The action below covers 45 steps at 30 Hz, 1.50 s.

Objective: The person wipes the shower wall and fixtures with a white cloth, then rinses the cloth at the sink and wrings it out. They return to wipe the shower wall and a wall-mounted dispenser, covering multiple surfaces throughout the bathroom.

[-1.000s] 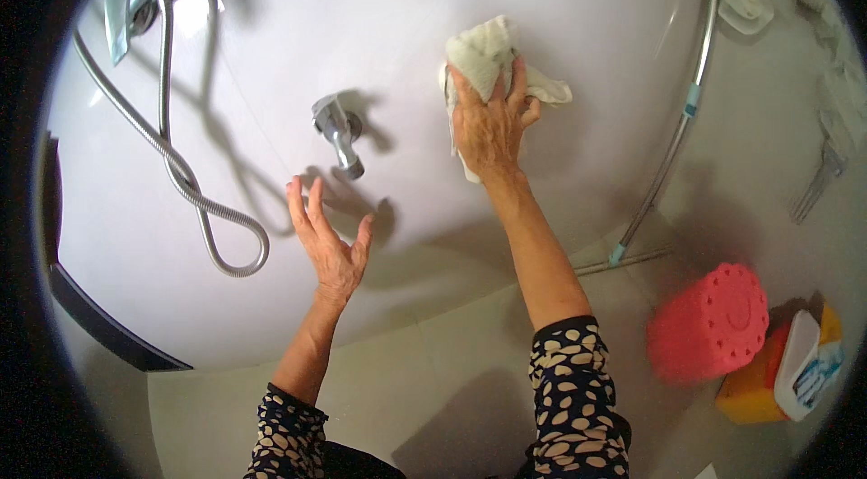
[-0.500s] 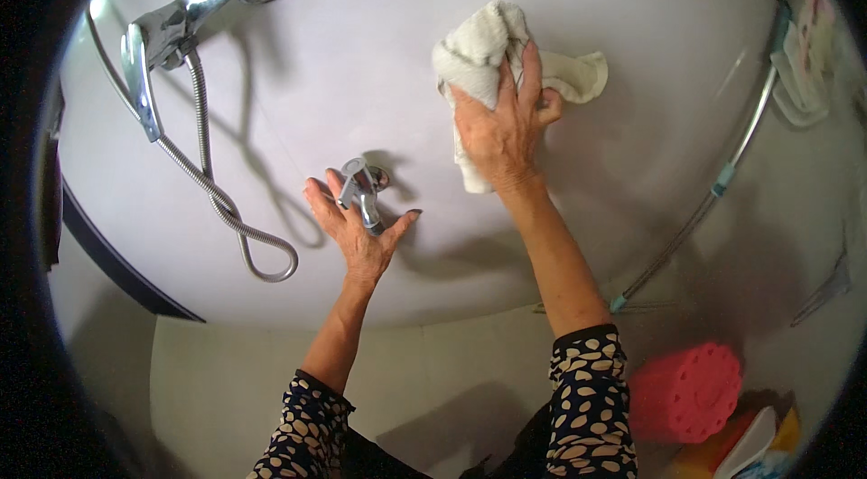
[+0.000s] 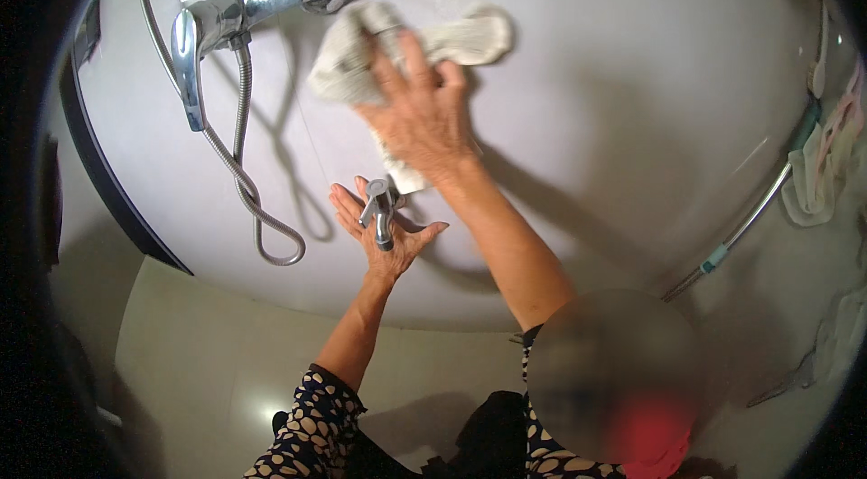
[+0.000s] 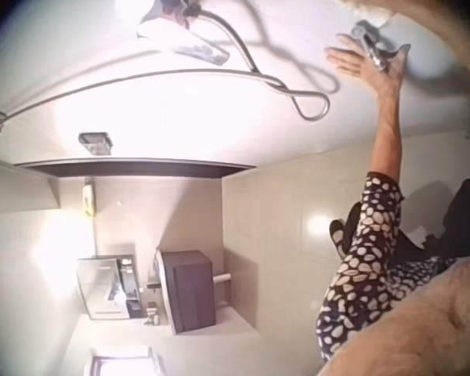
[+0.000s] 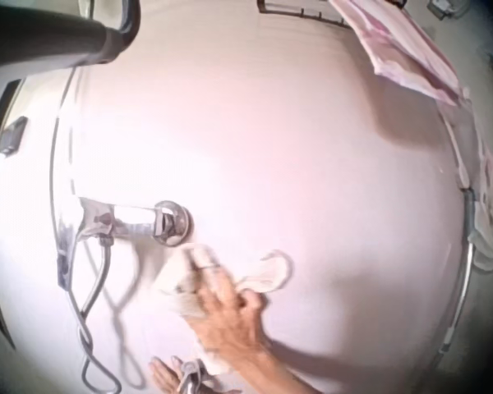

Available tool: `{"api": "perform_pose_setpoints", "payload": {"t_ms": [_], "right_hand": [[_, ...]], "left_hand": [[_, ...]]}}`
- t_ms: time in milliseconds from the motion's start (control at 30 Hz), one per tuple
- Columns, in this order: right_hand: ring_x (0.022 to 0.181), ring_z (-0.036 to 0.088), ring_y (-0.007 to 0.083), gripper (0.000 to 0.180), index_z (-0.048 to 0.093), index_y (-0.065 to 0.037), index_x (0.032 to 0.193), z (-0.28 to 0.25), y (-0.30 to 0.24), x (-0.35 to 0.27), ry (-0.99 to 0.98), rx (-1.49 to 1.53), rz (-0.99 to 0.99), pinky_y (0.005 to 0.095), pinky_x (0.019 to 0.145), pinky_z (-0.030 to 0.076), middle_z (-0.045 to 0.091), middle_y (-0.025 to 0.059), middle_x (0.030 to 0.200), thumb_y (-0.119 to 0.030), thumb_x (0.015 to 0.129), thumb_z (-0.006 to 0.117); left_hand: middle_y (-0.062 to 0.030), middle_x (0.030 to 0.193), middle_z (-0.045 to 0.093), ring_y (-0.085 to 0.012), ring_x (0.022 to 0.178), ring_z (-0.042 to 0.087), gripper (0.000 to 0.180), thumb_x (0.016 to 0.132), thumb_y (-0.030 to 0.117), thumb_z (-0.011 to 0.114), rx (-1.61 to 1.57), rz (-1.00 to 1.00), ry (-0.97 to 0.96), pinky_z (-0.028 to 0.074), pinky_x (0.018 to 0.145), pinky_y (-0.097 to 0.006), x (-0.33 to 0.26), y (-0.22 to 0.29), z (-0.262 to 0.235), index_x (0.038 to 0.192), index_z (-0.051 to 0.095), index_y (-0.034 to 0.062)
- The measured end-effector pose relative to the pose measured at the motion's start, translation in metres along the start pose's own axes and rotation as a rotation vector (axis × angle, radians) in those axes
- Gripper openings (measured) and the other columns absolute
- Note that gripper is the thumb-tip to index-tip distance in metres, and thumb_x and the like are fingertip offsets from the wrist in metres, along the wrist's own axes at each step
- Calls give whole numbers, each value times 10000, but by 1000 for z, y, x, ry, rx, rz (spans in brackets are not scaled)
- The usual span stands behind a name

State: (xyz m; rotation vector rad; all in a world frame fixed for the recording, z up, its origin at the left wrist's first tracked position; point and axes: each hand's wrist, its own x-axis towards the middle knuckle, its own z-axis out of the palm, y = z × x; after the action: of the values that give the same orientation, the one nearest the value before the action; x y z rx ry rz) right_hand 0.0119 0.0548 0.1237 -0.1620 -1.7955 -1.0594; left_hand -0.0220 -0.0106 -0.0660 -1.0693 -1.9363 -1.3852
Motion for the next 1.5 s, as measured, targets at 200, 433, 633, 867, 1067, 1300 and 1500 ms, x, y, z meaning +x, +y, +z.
{"api": "perform_pose_setpoints", "payload": {"t_ms": [200,433,633,867,1067,1300,1500], "right_hand": [[1264,268,346,444,586,-318,1195,-45,81,-13,-21,-139,400,524,842,235,466,158,1282,-242,762,645],[1250,263,465,313,665,-292,992,-14,41,9,108,-34,357,534,833,226,403,238,1333,-370,691,698],[1271,270,424,160,689,-314,882,-24,94,-9,240,-59,243,506,835,208,458,170,1325,-321,723,678],[1299,250,383,449,574,-366,1188,-80,174,-64,24,-245,430,544,898,201,484,186,1248,-338,751,676],[1218,328,361,571,456,-352,1315,-91,217,-120,98,-362,625,507,927,220,474,176,1243,-289,783,654],[1239,306,405,606,410,-301,1361,-90,226,-142,167,-430,1057,552,929,241,430,226,1285,-286,798,636],[1260,304,374,558,462,-169,1294,-57,102,-93,178,160,752,585,974,244,353,244,1346,-224,769,645]], "left_hand": [[-363,1441,-24,-488,1354,-4,1372,512,846,584,103,107,87,42,1074,-572,6,-5,0,1432,94,-45],[-355,1453,-4,-464,1372,-21,1344,527,872,527,129,168,119,-6,1076,-544,-5,-11,24,1437,120,-29],[-358,1448,30,-428,1379,33,1297,589,883,446,129,283,244,-46,1092,-496,4,-17,22,1427,129,-54],[-343,1453,22,-451,1357,50,1310,593,853,500,186,305,250,72,1084,-547,3,-15,24,1425,83,-68],[-348,1449,54,-450,1353,85,1276,622,850,468,288,347,268,97,1087,-532,8,-15,16,1414,121,-90],[-344,1455,-3,-450,1370,27,1287,607,879,432,200,314,243,28,1085,-534,9,-11,20,1426,112,-60],[-342,1455,14,-440,1375,38,1278,608,891,407,244,387,285,43,1098,-497,12,-10,16,1421,158,-64]]}}
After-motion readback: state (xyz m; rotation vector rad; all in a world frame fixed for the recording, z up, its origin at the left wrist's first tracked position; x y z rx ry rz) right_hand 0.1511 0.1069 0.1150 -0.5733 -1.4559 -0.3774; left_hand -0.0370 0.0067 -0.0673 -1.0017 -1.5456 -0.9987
